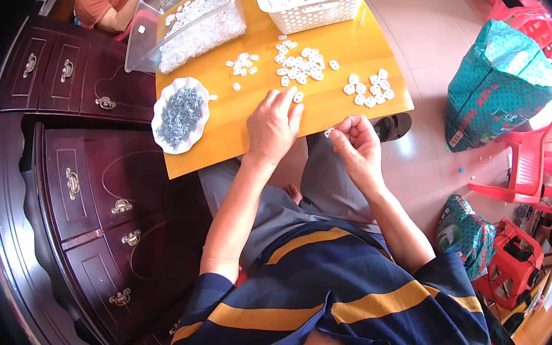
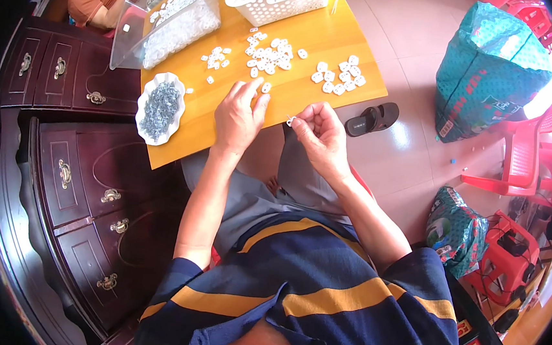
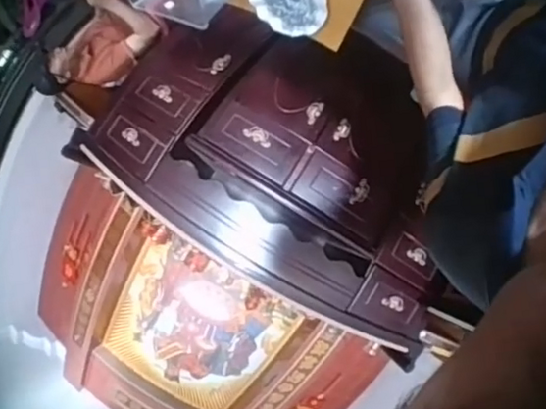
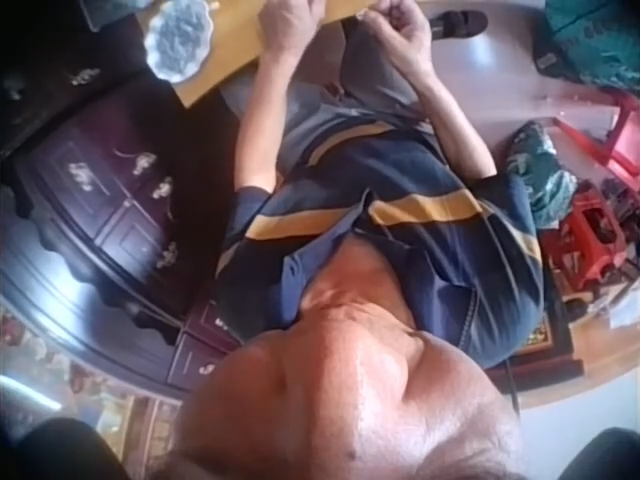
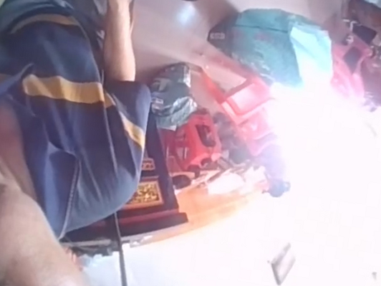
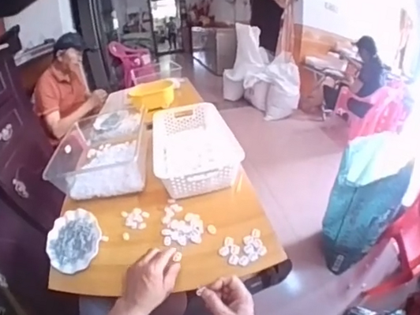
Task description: Assembling small white plastic components using a thin needle-like tool.
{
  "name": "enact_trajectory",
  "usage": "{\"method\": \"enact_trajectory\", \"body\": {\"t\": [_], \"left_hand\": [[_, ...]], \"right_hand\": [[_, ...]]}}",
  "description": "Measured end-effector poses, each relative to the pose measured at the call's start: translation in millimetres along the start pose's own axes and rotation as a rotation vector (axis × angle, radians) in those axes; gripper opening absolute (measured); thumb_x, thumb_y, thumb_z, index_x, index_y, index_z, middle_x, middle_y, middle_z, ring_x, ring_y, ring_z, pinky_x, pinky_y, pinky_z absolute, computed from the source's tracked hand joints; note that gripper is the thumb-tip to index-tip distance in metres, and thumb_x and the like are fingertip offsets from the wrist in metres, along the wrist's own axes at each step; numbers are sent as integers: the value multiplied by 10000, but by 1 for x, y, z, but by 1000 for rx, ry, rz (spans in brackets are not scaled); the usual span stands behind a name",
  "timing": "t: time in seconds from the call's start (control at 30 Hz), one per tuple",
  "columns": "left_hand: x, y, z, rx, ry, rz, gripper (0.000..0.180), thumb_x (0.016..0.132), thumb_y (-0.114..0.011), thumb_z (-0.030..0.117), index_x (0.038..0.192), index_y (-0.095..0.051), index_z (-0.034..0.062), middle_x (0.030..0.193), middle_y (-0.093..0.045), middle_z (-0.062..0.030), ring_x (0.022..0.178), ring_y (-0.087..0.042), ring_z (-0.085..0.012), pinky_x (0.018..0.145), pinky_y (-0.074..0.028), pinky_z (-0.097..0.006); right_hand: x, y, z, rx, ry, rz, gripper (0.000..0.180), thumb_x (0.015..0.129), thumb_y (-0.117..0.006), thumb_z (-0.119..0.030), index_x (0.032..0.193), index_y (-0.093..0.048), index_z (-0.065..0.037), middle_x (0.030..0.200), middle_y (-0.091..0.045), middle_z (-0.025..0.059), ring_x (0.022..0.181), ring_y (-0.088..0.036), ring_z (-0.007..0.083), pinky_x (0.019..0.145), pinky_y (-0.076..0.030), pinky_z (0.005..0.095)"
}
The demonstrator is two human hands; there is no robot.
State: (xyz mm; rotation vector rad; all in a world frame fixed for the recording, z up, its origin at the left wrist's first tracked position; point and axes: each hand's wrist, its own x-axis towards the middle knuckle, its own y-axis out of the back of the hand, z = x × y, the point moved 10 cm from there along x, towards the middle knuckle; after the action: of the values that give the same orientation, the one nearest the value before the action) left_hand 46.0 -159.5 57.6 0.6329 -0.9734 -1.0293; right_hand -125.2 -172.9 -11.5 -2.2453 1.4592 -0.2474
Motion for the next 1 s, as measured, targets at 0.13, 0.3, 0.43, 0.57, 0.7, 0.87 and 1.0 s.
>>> {"method": "enact_trajectory", "body": {"t": [0.13, 0.3, 0.43, 0.57, 0.7, 0.87, 1.0], "left_hand": [[6, 1, -6, 63, 20, 52, 183, 925, -702, 198, 1077, -707, 97, 942, -654, -110, 838, -683, -344, 698, -551, -441], [8, -9, -10, 16, 19, 18, 112, 932, -693, 196, 963, -669, 91, 906, -635, -103, 796, -670, -346, 673, -539, -454], [10, -10, -8, -20, -1, 26, 121, 926, -696, 169, 896, -623, 77, 870, -641, -106, 757, -662, -356, 654, -532, -464], [4, -4, -3, -229, 59, 15, 105, 917, -708, 103, 894, -616, 58, 807, -668, -95, 705, -687, -293, 625, -540, -397], [-7, -8, -12, -609, 266, -66, 101, 908, -733, 50, 894, -638, 18, 766, -700, -51, 665, -680, -118, 612, -531, -262], [-21, -3, -1, -808, 289, -108, 64, 932, -717, 46, 952, -691, -9, 796, -710, -7, 691, -643, -41, 639, -526, -213], [-38, -18, 5, -986, 439, -252, 91, 963, -679, 40, 1031, -703, -16, 852, -706, 5, 749, -634, -28, 677, -517, -195]], "right_hand": [[0, -2, 0, 9, -5, 5, 163, 980, -685, -50, 1037, -536, -80, 943, -609, -33, 839, -576, 25, 714, -469, 185], [1, -3, -2, 2, -8, 33, 144, 980, -671, -19, 1015, -538, -61, 880, -599, -41, 738, -527, 6, 666, -439, 163], [0, 0, 2, -28, -31, 11, 156, 979, -680, -36, 1032, -540, -80, 940, -615, -33, 842, -579, 25, 708, -467, 186], [0, 0, 2, -23, -34, 15, 153, 979, -677, -35, 1034, -541, -80, 938, -616, -31, 840, -576, 26, 710, -466, 186], [0, -1, 1, -28, -30, 17, 150, 980, -678, -48, 1041, -544, -78, 939, -617, -30, 844, -574, 29, 715, -466, 187], [0, 0, -3, 9, -8, 33, 142, 984, -673, -61, 1049, -547, -75, 941, -624, -21, 844, -576, 35, 715, -469, 193], [1, 2, -1, 36, -8, 53, 139, 985, -671, -68, 1050, -548, -76, 941, -632, -16, 818, -573, 40, 708, -466, 197]]}}
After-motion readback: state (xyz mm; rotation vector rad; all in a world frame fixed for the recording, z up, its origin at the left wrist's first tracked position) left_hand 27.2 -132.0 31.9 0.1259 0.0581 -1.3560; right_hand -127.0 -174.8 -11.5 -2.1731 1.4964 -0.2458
